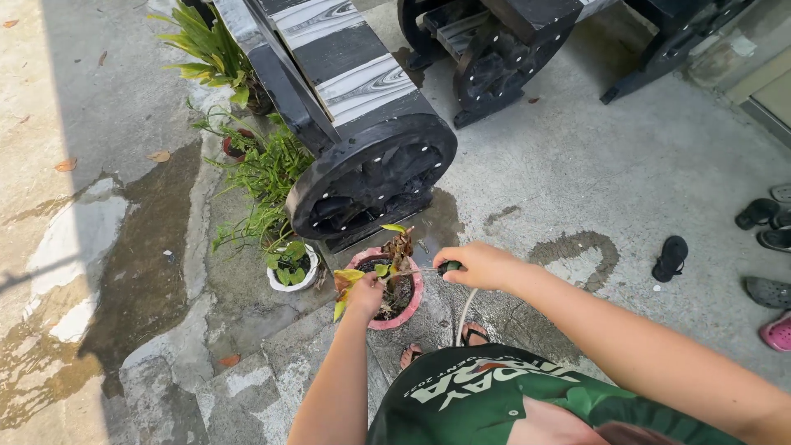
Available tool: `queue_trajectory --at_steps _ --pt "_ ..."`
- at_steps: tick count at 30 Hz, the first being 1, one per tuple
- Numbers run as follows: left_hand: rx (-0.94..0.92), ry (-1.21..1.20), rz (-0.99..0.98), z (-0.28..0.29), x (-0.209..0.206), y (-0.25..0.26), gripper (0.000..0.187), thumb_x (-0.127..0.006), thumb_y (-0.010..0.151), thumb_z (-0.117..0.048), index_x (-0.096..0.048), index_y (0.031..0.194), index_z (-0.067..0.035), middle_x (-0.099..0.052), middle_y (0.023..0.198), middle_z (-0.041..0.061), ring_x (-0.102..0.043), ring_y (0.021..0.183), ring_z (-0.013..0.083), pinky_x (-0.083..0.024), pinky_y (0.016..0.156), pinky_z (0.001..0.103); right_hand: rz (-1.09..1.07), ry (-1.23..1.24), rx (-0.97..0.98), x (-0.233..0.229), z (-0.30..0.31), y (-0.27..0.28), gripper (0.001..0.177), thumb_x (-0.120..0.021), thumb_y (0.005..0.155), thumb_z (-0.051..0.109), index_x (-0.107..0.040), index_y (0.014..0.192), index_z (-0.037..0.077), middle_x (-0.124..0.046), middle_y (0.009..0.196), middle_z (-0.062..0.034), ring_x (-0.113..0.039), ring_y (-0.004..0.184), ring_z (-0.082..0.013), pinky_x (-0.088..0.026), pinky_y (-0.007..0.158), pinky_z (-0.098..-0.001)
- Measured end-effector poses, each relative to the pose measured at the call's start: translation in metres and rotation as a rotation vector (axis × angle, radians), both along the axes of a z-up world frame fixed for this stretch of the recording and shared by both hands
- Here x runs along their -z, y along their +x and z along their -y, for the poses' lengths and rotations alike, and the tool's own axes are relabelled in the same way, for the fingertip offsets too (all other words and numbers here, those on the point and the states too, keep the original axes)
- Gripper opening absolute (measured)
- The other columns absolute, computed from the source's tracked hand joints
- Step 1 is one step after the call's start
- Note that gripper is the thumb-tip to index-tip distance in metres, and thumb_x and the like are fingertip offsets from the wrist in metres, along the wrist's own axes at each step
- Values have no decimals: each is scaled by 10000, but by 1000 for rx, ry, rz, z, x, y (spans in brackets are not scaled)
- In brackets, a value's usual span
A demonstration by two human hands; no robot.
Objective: The person is watering and weeding various potted plants outdoors.
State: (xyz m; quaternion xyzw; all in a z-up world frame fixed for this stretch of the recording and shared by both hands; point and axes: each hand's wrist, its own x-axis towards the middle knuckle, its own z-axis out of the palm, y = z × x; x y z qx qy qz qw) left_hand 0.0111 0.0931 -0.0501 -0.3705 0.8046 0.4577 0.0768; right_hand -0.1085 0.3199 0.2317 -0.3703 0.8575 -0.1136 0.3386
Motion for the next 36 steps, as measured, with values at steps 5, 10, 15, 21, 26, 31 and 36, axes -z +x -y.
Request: queue_trajectory --at_steps 5,10,15,21,26,31,36 --pt "49 -7 -34 -16 -13 -17 497 -622 942 -329 -597 1412 -168 -692 1288 150 -673 1187 308 -496 1027 389 -2 -9 -24 -17 8 9 409 -705 903 328 -650 1308 309 -713 819 -114 -706 748 -266 -547 730 -426" --pt "21 -23 -50 -20 -3 -39 460 -572 956 -303 -618 1392 -163 -717 1252 161 -688 1173 318 -513 1018 397 12 -38 -26 -25 15 14 423 -705 906 344 -653 1325 338 -713 779 -125 -697 744 -266 -545 728 -424" --pt "-66 -44 -109 -17 -18 -46 410 -564 983 -378 -663 1330 -183 -707 1253 143 -659 1185 334 -487 1019 418 31 -112 -55 -15 13 14 419 -726 884 337 -671 1299 323 -724 789 -111 -707 747 -269 -549 717 -422" --pt "-53 -57 -88 -14 -21 -45 390 -559 987 -378 -677 1303 -182 -722 1205 175 -671 1152 360 -503 1013 424 52 -142 -96 -18 20 14 369 -733 871 320 -704 1238 293 -754 844 -100 -723 758 -274 -555 734 -415" --pt "-85 -72 -88 -18 -15 -43 375 -537 987 -338 -688 1300 -196 -725 1211 168 -677 1148 353 -507 1003 434 -5 -63 -93 -23 25 14 364 -704 900 326 -691 1264 303 -736 832 -135 -707 792 -301 -546 755 -441" --pt "-85 -28 -72 -22 -38 -39 391 -568 974 -359 -680 1305 -183 -728 1221 149 -685 1155 328 -507 1008 414 -9 -105 -38 -9 22 4 382 -722 883 332 -690 1262 302 -734 857 -125 -710 793 -301 -547 753 -444" --pt "-38 -49 -111 -15 -9 -49 421 -566 979 -379 -677 1326 -168 -726 1236 151 -693 1160 329 -504 1021 411 7 -70 8 -20 23 0 391 -726 888 343 -686 1274 292 -724 843 -162 -717 794 -320 -545 752 -460"
